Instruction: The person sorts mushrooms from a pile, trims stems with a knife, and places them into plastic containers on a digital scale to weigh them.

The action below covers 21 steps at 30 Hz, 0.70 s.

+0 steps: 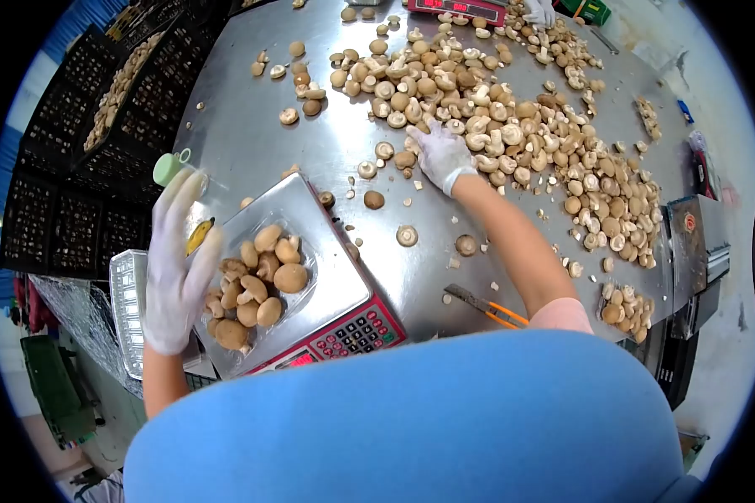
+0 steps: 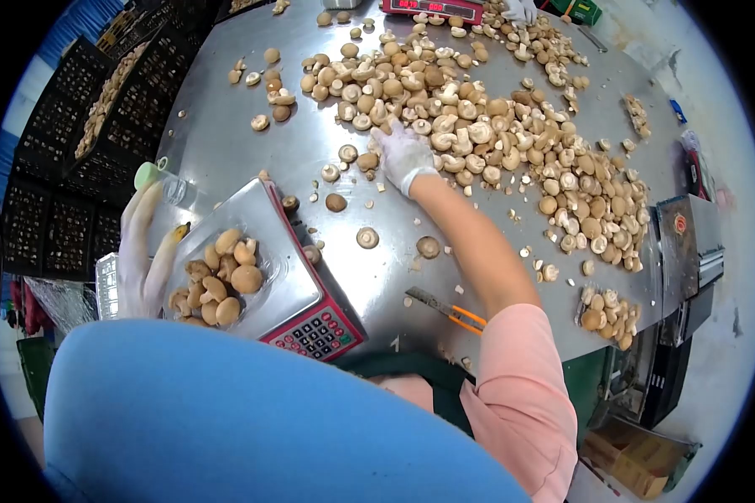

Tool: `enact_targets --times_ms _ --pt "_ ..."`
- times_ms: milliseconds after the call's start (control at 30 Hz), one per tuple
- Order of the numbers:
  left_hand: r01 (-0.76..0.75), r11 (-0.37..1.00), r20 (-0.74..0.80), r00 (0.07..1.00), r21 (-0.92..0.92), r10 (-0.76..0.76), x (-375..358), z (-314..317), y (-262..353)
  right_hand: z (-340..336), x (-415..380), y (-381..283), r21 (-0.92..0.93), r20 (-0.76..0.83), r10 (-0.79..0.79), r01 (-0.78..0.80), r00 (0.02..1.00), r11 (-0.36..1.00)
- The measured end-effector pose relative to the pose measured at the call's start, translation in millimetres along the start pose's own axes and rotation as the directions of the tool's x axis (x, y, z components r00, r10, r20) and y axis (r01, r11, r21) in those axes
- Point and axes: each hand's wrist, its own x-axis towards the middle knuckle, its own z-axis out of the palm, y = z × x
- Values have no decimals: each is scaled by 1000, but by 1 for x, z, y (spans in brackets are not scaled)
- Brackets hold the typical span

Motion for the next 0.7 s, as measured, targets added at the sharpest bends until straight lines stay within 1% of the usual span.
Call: enact_targets --times_ms 33,67,100,167,200,233,300,333,367,400,433,467,500,533,567,600,633,667,700 --pt "5 999 37 999 -52 -3 29 8 11 1 -1 1 25 -8 -28 28 1000 999" --pt "-86 996 89 992 -40 89 58 23 12 22 -2 7 -36 -210 -100 95 973 995" --pt "-177 984 143 973 -33 180 87 42 10 17 -1 8 -30 -209 -98 93 973 995" --pt "-263 964 320 911 -36 260 147 94 9 -1 3 8 47 -62 -45 48 997 998" --pt "-333 943 348 885 5 310 175 131 4 -2 3 10 99 -106 -24 35 994 994" --pt "-401 915 378 854 44 356 200 170 1 -5 2 13 105 -109 -21 33 994 994" --pt "-521 840 472 785 153 401 238 231 10 -19 -3 19 153 -28 -1 5 1000 988" --pt "-539 821 482 780 191 400 248 257 16 -28 -9 22 233 -32 7 1 999 972" --pt "-554 801 494 774 226 396 255 277 20 -32 -13 29 244 -28 4 2 1000 970" --pt "-553 776 483 791 303 375 258 293 21 -33 -19 38 402 -133 -16 68 991 913" --pt "-546 750 474 807 372 353 259 303 24 -37 -26 44 544 -231 -15 142 973 827" --pt "-546 738 477 810 397 342 263 310 23 -41 -30 51 716 -164 55 80 985 694" --pt "-552 719 486 808 422 335 269 313 18 -54 -33 54 851 -87 117 13 989 525" --pt "-503 768 471 829 396 300 268 301 22 -79 -34 57 889 179 148 -224 973 399" --pt "-448 814 456 851 370 262 265 286 26 -71 -35 68 946 197 164 -232 967 228" --pt "-415 828 447 865 377 230 267 286 18 -76 -38 72 970 222 151 -234 963 69" --pt "-468 824 427 847 319 316 264 272 8 -81 -38 74 968 245 126 -235 961 -90" --pt "-446 852 403 857 272 320 259 261 3 -65 -37 83 974 174 112 -155 978 -165" --pt "-411 881 374 874 235 309 252 236 1 -78 -49 72 919 301 200 -228 932 -323"
